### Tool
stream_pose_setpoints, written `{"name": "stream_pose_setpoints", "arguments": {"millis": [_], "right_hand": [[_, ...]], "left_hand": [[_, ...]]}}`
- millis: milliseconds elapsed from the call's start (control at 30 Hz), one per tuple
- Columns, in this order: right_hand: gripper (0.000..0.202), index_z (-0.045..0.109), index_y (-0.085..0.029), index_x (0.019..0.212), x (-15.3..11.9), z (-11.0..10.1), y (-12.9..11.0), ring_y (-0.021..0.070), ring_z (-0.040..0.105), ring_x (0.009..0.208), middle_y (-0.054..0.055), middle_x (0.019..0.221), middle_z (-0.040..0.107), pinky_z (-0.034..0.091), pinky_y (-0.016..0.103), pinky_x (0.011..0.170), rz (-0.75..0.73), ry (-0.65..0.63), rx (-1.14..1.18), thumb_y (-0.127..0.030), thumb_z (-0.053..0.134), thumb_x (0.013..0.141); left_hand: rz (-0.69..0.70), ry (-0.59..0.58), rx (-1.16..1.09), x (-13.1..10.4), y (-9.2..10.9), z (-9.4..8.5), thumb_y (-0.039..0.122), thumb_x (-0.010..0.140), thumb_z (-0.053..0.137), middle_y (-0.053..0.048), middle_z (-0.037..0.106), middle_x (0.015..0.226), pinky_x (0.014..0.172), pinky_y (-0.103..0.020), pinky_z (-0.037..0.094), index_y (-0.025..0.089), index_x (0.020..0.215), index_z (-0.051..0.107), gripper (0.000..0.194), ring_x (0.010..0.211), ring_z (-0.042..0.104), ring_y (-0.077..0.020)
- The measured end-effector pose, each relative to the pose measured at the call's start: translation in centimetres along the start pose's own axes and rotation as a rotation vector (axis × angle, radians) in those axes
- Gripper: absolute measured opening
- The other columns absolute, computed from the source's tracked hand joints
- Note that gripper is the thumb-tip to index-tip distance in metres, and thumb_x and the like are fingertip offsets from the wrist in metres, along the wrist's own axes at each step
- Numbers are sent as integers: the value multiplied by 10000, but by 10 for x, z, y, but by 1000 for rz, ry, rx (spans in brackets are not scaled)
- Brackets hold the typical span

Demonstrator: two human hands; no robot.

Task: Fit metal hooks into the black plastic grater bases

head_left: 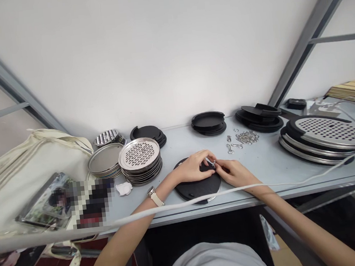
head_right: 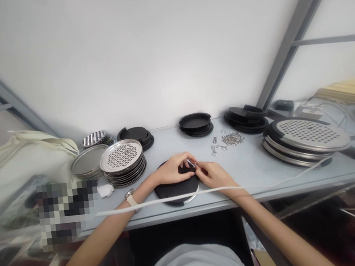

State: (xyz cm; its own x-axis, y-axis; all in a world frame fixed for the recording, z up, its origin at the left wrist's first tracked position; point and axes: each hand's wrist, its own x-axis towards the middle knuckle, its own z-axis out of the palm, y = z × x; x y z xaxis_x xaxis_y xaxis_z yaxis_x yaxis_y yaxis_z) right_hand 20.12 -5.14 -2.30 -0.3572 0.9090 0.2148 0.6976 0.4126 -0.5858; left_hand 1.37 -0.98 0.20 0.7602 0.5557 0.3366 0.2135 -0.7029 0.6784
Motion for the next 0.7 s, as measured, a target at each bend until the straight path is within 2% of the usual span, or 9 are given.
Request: {"name": "stream_pose_setpoints", "arguments": {"millis": [167,433,700], "right_hand": [[302,478,-173,618,0,2,2,97,390,500,-20,535,471,272,225,507,30,6,-26,-300,351,860],[314,508,-162,619,0,2,-1,95,414,511,-11,546,497,279,222,513,35,34,-6,-299,359,859],[289,557,-168,760,0,4,1,105,414,525,-20,583,500,304,221,514,44,25,45,-337,355,881]], "left_hand": [[9,11,3,0,0,0,154,736,603,-43,588,1007,868,-303,439,189,1011,516,290,922,555,-152],[1,-6,-88,0,-2,1,140,737,605,-34,620,968,834,-273,450,186,1038,505,320,919,591,-141],[-12,6,-112,1,-2,1,122,722,605,-29,623,945,826,-270,452,187,1027,504,328,901,595,-138]]}}
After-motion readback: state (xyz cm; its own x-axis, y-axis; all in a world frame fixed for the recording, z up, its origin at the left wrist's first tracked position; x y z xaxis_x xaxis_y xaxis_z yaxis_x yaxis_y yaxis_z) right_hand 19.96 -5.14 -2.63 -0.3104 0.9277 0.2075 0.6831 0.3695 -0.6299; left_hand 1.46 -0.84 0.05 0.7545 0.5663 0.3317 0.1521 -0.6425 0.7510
